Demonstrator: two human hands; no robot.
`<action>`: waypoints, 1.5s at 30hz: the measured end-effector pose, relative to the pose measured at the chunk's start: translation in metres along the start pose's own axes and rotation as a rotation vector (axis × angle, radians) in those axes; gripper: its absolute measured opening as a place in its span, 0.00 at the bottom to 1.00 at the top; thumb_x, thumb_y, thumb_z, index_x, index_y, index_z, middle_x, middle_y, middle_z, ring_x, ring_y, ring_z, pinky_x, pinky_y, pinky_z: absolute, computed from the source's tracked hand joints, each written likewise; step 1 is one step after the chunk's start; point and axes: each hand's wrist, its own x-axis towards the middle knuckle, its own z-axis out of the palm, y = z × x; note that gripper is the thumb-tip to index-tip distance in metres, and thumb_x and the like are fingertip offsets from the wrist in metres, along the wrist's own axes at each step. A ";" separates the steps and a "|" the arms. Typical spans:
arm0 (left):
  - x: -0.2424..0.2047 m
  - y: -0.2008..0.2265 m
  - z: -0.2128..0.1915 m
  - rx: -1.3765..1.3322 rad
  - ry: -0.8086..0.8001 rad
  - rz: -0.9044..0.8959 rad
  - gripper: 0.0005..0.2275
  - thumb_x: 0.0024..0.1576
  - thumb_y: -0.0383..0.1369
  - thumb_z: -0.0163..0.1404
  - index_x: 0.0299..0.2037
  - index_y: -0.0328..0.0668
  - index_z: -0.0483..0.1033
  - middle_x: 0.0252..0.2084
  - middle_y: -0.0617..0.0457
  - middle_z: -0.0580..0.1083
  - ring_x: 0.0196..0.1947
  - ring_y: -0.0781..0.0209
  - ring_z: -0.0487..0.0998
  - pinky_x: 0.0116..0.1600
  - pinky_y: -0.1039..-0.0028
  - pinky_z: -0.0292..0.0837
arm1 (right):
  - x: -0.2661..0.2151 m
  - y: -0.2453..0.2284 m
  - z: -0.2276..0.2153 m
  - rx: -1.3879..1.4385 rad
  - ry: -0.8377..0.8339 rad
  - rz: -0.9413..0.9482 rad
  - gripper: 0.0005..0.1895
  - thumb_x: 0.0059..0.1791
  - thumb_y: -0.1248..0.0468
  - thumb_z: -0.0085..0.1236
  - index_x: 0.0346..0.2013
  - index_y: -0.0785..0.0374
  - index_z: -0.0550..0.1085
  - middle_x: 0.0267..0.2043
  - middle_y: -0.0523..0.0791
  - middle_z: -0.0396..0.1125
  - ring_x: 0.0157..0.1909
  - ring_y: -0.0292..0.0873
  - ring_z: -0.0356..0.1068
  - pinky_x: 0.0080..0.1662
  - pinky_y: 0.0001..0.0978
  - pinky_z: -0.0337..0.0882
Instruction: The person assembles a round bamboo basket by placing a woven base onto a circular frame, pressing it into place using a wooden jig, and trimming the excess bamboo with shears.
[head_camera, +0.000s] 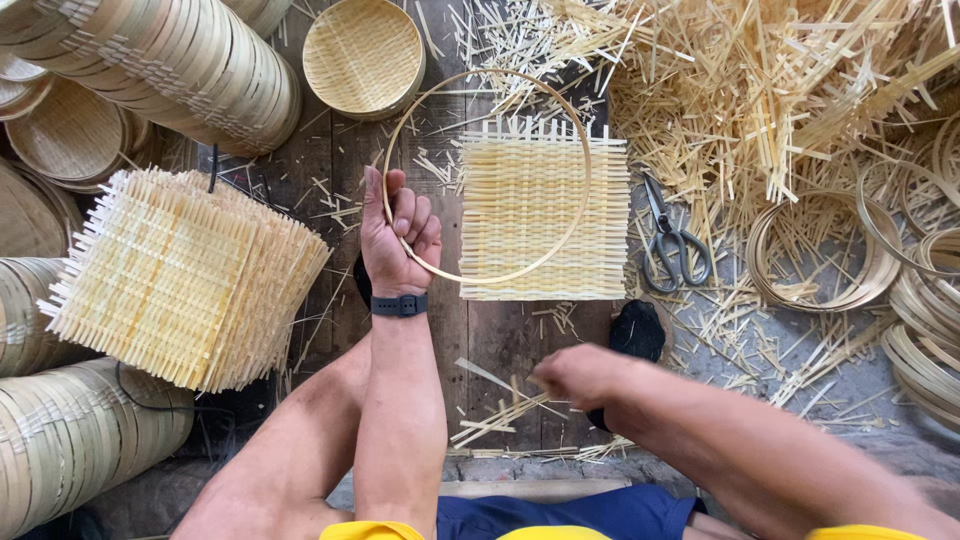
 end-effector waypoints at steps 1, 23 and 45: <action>0.001 0.001 -0.002 -0.019 0.004 -0.003 0.16 0.66 0.47 0.50 0.42 0.41 0.79 0.16 0.63 0.55 0.16 0.73 0.50 0.21 0.80 0.44 | -0.016 0.001 -0.030 0.148 -0.079 0.149 0.16 0.49 0.59 0.55 0.51 0.52 0.76 0.45 0.43 0.75 0.47 0.44 0.74 0.55 0.43 0.72; 0.007 -0.042 -0.006 0.174 0.136 -0.206 0.11 0.61 0.40 0.53 0.36 0.40 0.78 0.20 0.58 0.68 0.19 0.71 0.65 0.24 0.79 0.63 | -0.030 0.062 -0.127 1.839 1.013 -0.459 0.19 0.59 0.52 0.54 0.42 0.69 0.75 0.22 0.39 0.59 0.23 0.34 0.58 0.27 0.26 0.61; -0.002 -0.098 -0.039 0.040 0.211 -0.348 0.19 0.64 0.42 0.51 0.21 0.47 0.65 0.13 0.64 0.57 0.11 0.73 0.53 0.14 0.82 0.48 | -0.013 0.090 -0.107 2.010 1.433 -0.085 0.23 0.56 0.51 0.51 0.19 0.53 0.61 0.13 0.35 0.47 0.13 0.32 0.46 0.15 0.27 0.49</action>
